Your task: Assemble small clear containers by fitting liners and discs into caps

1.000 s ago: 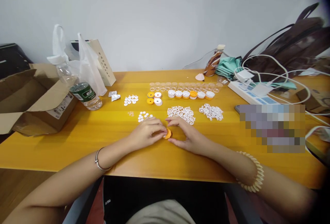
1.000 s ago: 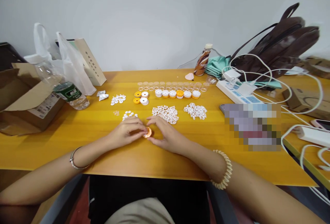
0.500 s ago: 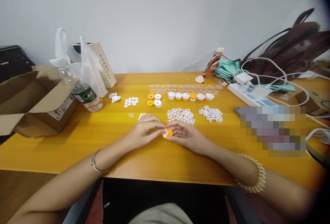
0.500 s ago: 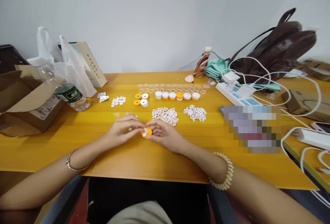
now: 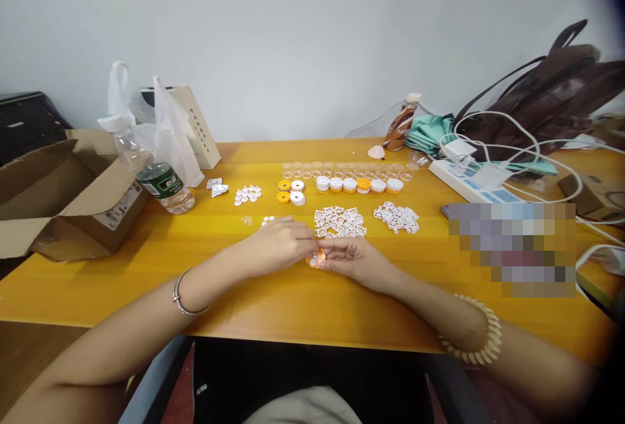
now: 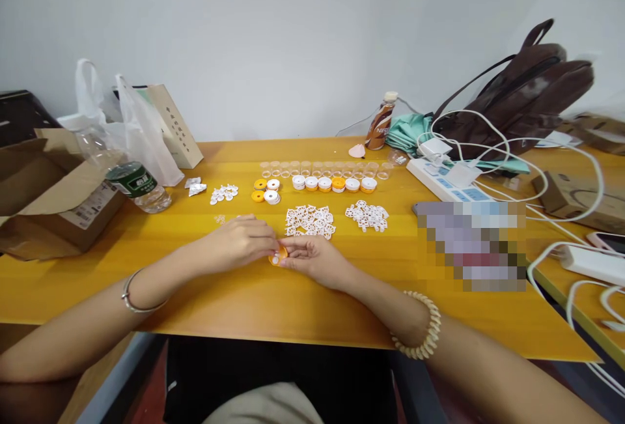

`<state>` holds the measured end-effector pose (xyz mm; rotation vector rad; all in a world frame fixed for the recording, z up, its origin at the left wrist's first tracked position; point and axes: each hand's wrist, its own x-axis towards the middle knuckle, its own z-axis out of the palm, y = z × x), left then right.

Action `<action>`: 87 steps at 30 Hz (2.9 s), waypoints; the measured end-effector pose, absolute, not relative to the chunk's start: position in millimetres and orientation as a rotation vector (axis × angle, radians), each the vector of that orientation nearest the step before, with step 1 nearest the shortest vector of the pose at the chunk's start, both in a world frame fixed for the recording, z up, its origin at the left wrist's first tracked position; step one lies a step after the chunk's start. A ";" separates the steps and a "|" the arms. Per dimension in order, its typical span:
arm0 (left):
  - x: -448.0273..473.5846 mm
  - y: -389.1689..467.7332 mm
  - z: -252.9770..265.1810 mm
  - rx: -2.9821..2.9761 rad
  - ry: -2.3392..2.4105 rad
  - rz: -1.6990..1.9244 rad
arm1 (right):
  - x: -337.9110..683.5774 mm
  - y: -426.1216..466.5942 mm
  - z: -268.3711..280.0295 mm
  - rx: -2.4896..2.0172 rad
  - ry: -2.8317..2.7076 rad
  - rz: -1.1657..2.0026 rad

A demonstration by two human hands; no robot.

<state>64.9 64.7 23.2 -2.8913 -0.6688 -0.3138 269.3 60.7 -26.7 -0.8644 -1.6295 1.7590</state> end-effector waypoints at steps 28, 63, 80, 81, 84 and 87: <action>59.2 61.1 9.1 -2.739 -0.402 -0.590 | 276.5 64.5 -24.1 -0.900 -1.618 1.907; 58.0 64.0 9.4 -3.171 -0.811 -1.010 | 279.4 63.8 -16.4 -0.926 -1.693 1.632; 79.6 46.1 -3.0 -2.779 -1.342 -1.008 | 271.4 60.2 -22.2 -0.918 -1.564 1.476; 80.3 45.5 -3.4 -2.756 -1.337 -0.981 | 271.3 60.1 -22.2 -0.919 -1.565 1.472; 82.3 44.5 -4.6 -2.711 -1.350 -0.932 | 271.0 59.7 -23.0 -0.915 -1.566 1.475; 83.3 44.3 -5.1 -2.754 -1.387 -0.937 | 270.4 58.9 -24.7 -0.910 -1.544 1.478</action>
